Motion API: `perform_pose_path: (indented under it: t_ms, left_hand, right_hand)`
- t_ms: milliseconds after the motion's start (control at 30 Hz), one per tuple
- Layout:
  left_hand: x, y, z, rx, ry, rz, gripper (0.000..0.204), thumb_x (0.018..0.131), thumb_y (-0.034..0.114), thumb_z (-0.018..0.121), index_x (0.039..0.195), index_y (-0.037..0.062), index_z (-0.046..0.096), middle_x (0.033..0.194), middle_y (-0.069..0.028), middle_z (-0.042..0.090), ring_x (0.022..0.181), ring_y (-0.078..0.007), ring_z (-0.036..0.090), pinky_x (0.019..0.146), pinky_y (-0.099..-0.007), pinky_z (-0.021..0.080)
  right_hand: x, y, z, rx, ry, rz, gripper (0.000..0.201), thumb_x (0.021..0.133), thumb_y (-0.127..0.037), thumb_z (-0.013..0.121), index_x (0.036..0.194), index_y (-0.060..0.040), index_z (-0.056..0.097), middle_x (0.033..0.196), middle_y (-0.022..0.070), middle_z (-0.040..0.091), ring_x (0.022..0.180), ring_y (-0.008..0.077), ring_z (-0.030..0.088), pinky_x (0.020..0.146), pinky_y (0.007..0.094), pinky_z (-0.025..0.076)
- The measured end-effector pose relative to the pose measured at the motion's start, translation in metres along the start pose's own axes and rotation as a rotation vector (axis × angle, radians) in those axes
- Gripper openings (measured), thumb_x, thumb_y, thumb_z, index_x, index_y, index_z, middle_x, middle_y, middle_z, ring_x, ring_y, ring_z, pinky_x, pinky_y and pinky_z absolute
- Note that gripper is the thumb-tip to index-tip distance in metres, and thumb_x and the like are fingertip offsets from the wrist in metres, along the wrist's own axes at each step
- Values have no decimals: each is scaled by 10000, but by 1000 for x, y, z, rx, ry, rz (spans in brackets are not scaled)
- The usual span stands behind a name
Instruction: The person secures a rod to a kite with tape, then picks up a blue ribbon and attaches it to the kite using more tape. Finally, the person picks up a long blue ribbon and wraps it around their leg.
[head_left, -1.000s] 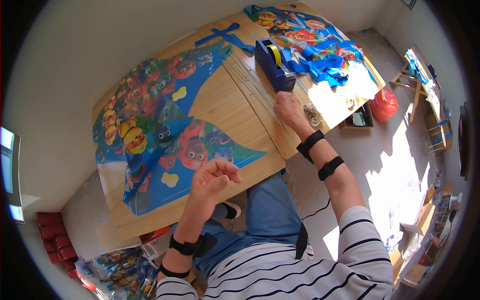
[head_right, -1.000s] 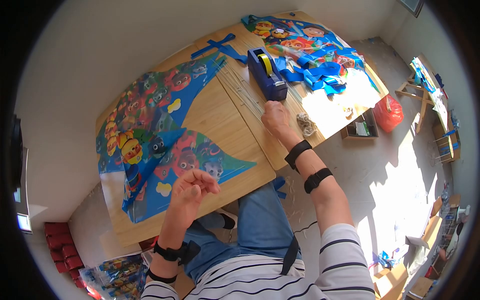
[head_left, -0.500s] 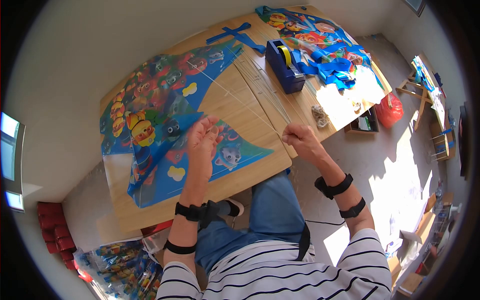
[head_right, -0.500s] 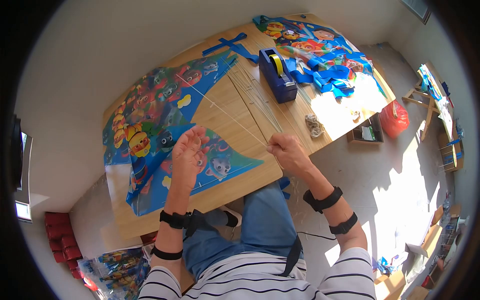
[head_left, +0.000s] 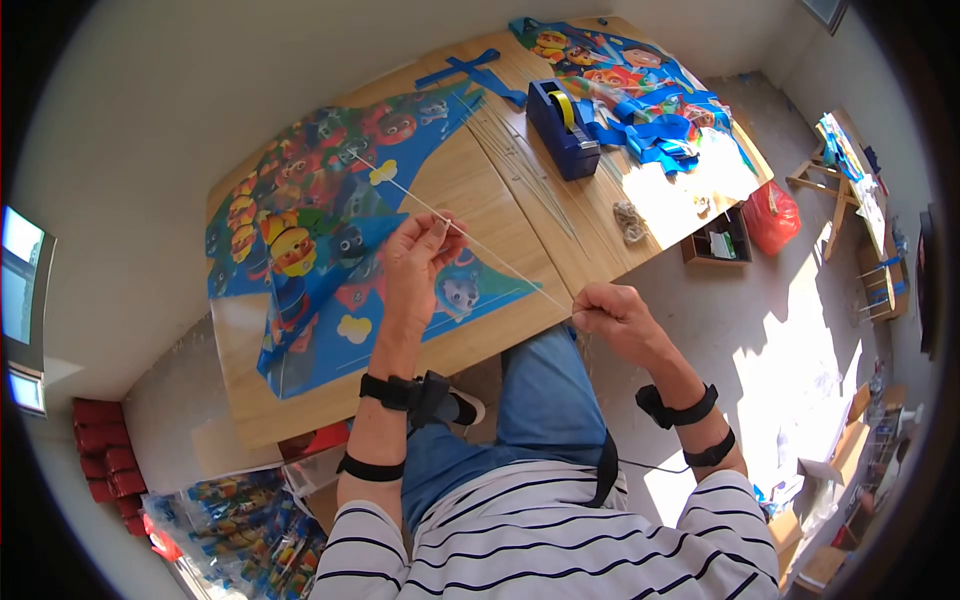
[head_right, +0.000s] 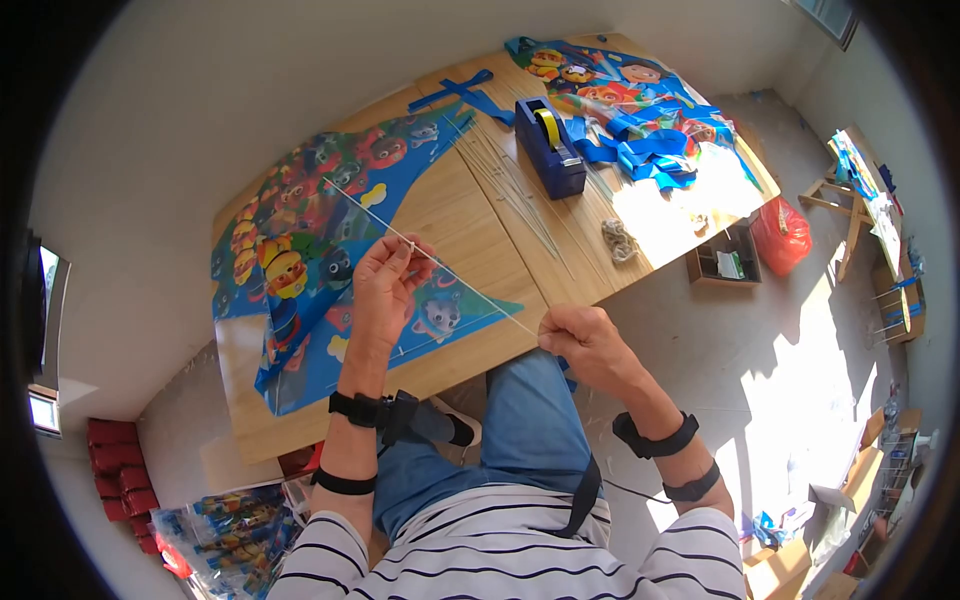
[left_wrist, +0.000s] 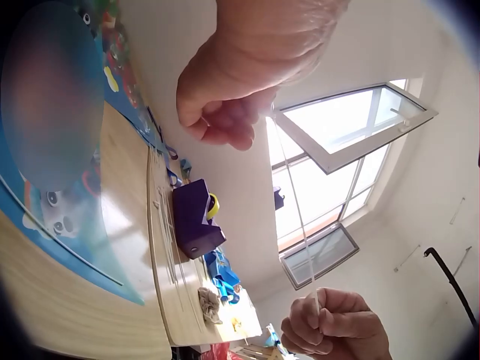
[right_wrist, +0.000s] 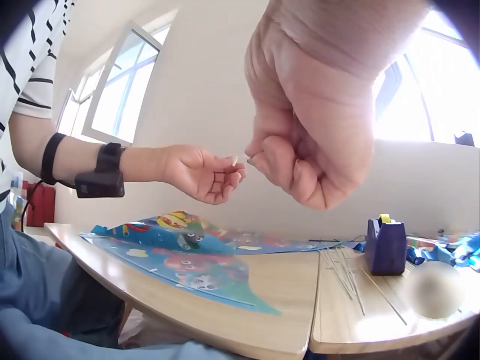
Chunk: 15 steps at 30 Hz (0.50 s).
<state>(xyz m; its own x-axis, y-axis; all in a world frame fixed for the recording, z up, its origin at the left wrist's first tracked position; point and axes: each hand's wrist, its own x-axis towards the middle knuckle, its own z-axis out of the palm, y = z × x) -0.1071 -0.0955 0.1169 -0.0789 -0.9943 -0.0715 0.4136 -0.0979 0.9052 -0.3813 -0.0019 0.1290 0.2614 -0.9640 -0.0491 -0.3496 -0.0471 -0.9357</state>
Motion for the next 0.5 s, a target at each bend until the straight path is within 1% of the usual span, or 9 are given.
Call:
perform_pose_path:
  t_ms: [67, 167, 267, 367, 400, 467, 500]
  left_hand:
    - [-3, 1, -3, -10, -58, 22, 103, 972, 143, 615, 987, 42, 630, 933, -73, 682, 832, -133, 652, 770, -282, 528]
    - [-11, 4, 0, -55, -60, 49, 83, 957, 124, 636, 966, 42, 630, 899, -72, 683, 791, -130, 655, 737, -273, 539]
    - [-20, 7, -1, -84, -36, 23, 77, 954, 122, 641, 951, 46, 628, 872, -77, 688, 747, -138, 661, 707, -272, 550]
    - [-29, 8, -2, -200, -48, -4, 73, 951, 120, 644, 945, 48, 630, 873, -92, 695, 736, -152, 675, 699, -291, 567]
    - [-30, 10, 2, -222, -62, -11, 80, 948, 130, 650, 935, 54, 625, 871, -90, 697, 736, -151, 678, 710, -290, 571]
    - [-36, 10, -4, -261, -39, -27, 99, 943, 150, 660, 915, 67, 615, 866, -86, 700, 738, -149, 685, 732, -287, 580]
    - [-35, 9, -5, -270, -41, -16, 100, 939, 148, 664, 919, 62, 618, 881, -96, 704, 755, -153, 695, 731, -287, 586]
  right_hand:
    - [-5, -4, 1, 6, 4, 0, 43, 821, -16, 612, 831, 25, 605, 661, 81, 562, 628, 146, 522, 589, 296, 441]
    - [-12, -10, 3, 9, 6, -27, 47, 823, -20, 604, 813, 25, 600, 656, 89, 554, 623, 144, 521, 586, 297, 439]
    - [-21, -15, 5, -6, 18, -37, 52, 813, -21, 616, 798, 23, 593, 651, 102, 547, 617, 159, 524, 583, 308, 438]
    - [-27, -18, 12, -44, 43, -84, 61, 803, -17, 627, 789, 24, 585, 656, 114, 546, 611, 178, 518, 580, 321, 435]
    - [-31, -23, 11, -49, 56, -96, 63, 810, -24, 635, 795, 23, 595, 657, 89, 546, 622, 149, 508, 577, 304, 426]
    - [-28, -26, 15, -43, 35, -117, 69, 824, -37, 651, 809, 20, 615, 660, 40, 545, 645, 90, 490, 572, 271, 409]
    - [-25, -24, 14, -47, 20, -105, 74, 828, -41, 654, 811, 16, 612, 647, 25, 539, 626, 96, 483, 567, 270, 409]
